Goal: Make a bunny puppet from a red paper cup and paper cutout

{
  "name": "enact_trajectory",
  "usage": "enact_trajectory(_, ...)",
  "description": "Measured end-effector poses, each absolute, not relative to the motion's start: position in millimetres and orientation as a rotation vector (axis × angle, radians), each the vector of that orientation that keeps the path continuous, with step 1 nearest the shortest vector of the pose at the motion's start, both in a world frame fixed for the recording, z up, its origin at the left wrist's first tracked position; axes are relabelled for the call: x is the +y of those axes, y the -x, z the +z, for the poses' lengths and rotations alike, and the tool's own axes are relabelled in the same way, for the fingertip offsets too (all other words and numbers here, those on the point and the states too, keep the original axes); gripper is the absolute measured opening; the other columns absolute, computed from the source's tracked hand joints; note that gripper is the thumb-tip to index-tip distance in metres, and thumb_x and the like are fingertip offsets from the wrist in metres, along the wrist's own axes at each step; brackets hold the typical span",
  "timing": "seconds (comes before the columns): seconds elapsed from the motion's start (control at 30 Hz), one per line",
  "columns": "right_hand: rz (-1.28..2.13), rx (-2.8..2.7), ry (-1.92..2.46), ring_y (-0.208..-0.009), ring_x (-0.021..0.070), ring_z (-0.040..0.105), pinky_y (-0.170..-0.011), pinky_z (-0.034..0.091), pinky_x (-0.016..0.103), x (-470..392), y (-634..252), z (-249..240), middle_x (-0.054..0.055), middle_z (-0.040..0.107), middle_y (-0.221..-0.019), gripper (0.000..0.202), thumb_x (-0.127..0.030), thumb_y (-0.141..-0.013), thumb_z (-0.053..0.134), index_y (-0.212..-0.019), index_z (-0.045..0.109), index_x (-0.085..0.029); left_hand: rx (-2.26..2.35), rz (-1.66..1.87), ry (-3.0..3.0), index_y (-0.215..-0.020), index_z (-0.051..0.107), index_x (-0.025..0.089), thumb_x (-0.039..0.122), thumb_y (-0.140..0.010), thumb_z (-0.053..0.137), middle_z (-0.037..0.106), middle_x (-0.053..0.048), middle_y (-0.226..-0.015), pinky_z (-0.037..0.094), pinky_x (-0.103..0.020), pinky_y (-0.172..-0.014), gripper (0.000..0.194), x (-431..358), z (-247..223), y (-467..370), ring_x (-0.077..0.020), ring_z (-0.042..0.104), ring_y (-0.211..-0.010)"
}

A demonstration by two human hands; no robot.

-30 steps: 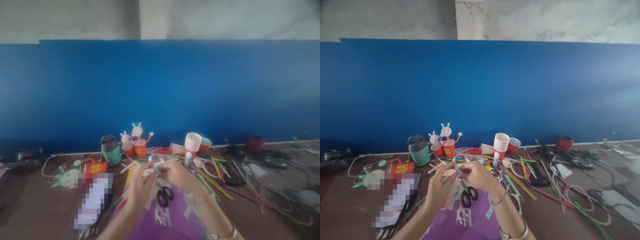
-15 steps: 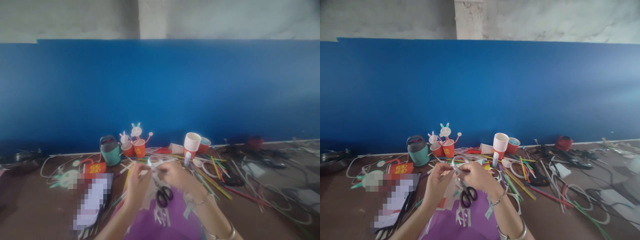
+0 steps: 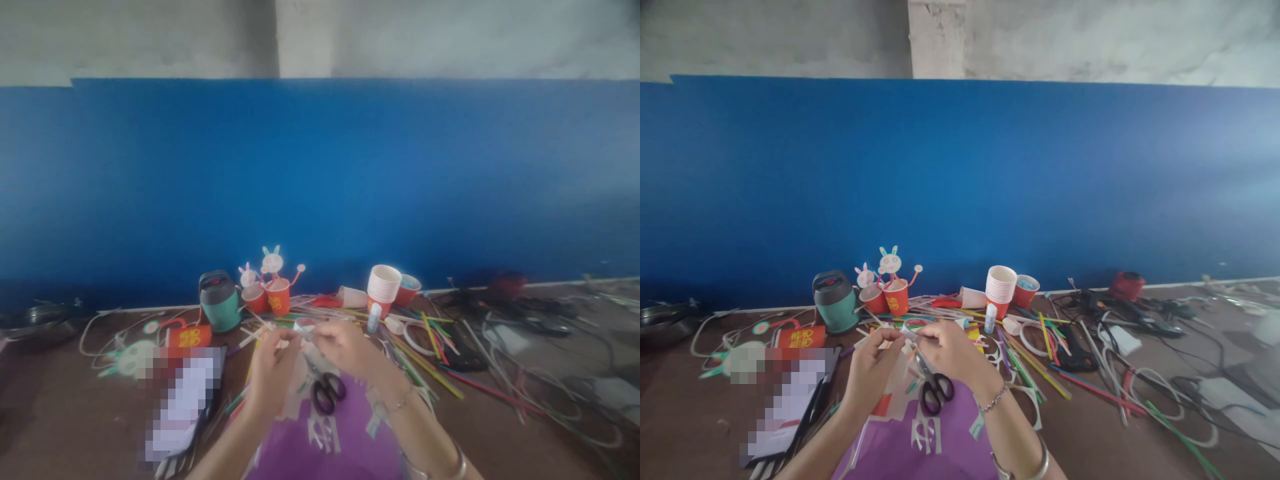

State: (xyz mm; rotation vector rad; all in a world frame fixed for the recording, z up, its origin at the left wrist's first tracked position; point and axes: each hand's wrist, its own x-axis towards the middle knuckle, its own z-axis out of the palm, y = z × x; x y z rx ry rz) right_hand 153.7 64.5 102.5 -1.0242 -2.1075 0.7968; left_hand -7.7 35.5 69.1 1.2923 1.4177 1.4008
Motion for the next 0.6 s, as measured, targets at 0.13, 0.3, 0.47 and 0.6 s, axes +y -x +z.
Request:
enact_trajectory(0.13, 0.725, -2.113, 1.007, -0.068, 0.0169, 0.057, -0.063, 0.041, 0.026, 65, -150, 101, 0.001, 0.067, -0.067, 0.030, -0.027, -0.089, 0.047, -0.072, 0.070, -0.019, 1.423, 1.426, -1.276, -0.076, 0.062, 0.020, 0.042, -0.073, 0.062, 0.046, 0.006, -0.047, 0.026, -0.019, -0.040, 0.023, 34, 69, 7, -0.0101, 0.039, -0.039)
enact_trajectory(0.3, 0.688, -2.122, 1.020, -0.054, 0.0120, 0.043, -0.053, 0.030, 0.024, 65, -150, 100, -0.002, 0.052, -0.052, 0.032, -0.018, -0.084, 0.045, -0.054, 0.054, -0.018, 1.435, 1.404, -1.312, -0.080, 0.062, 0.020, 0.044, -0.076, 0.061, 0.045, 0.006, -0.047, 0.027, -0.019, -0.039, 0.024, 35, 65, 10, -0.0103, 0.038, -0.039)
enact_trajectory(0.47, 0.697, -2.083, 1.005, -0.052, 0.0105, 0.039, -0.051, 0.027, 0.024, 63, -146, 101, -0.003, 0.048, -0.051, 0.029, -0.013, -0.079, 0.044, -0.051, 0.051, -0.017, 1.442, 1.421, -1.327, -0.080, 0.063, 0.020, 0.041, -0.076, 0.062, 0.051, 0.004, -0.052, 0.031, -0.020, -0.041, 0.021, 36, 61, 10, -0.0123, 0.045, -0.044)
enact_trajectory(0.6, 0.708, -1.995, 1.057, -0.054, 0.0122, 0.043, -0.053, 0.031, 0.024, 64, -140, 97, -0.002, 0.049, -0.052, 0.030, -0.020, -0.080, 0.047, -0.051, 0.054, -0.017, 1.415, 1.521, -1.423, -0.076, 0.064, 0.021, 0.039, -0.076, 0.062, 0.058, 0.000, -0.061, 0.036, -0.020, -0.046, 0.018, 30, 64, 10, -0.0152, 0.054, -0.054)
